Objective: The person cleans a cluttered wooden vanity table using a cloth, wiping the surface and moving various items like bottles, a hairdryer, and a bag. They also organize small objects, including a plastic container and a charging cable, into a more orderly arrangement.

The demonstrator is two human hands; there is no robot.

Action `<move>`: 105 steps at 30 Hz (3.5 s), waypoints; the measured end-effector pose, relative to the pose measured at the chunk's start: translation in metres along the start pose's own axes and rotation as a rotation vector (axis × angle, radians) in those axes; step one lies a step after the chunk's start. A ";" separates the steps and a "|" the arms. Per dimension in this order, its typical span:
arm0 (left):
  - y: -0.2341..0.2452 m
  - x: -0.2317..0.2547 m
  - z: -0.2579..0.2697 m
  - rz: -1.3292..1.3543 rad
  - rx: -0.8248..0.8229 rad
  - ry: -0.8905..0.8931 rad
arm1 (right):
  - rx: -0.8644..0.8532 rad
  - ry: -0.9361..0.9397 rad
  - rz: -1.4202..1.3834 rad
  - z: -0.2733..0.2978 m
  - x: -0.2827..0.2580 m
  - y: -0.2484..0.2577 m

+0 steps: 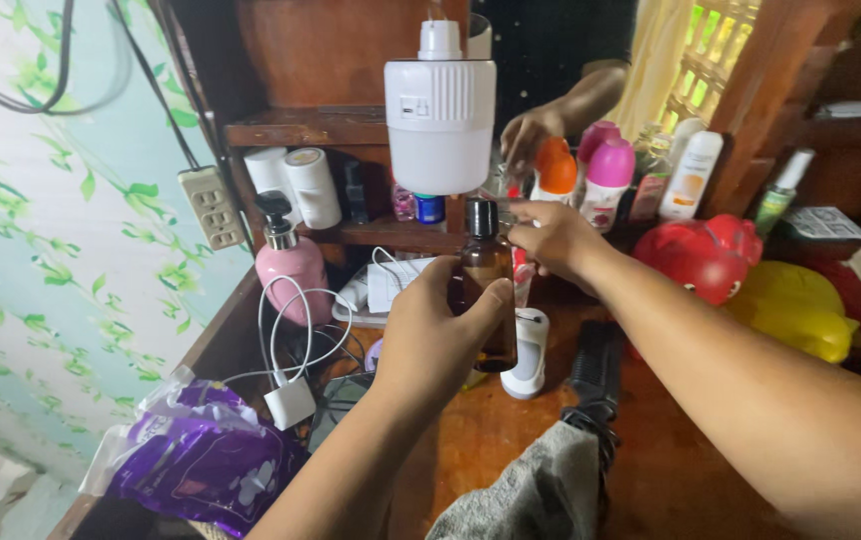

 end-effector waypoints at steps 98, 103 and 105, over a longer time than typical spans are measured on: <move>0.057 -0.043 0.071 -0.245 0.102 0.183 | 0.293 0.398 0.063 0.167 -0.056 -0.028; 0.065 -0.056 0.093 -0.377 0.046 0.303 | 0.172 0.223 0.193 0.222 -0.020 -0.024; 0.059 -0.065 0.101 -0.277 0.008 0.318 | 0.178 0.179 0.207 0.241 -0.007 -0.021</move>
Point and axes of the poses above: each hand's wrist, its own z-axis away from the middle knuckle, its own y-axis out of the back of the hand, x = y × z, the point moved 4 cm from there along -z, towards the middle knuckle, and after that the axes turned 5 degrees about y, right-handed, at the moved point
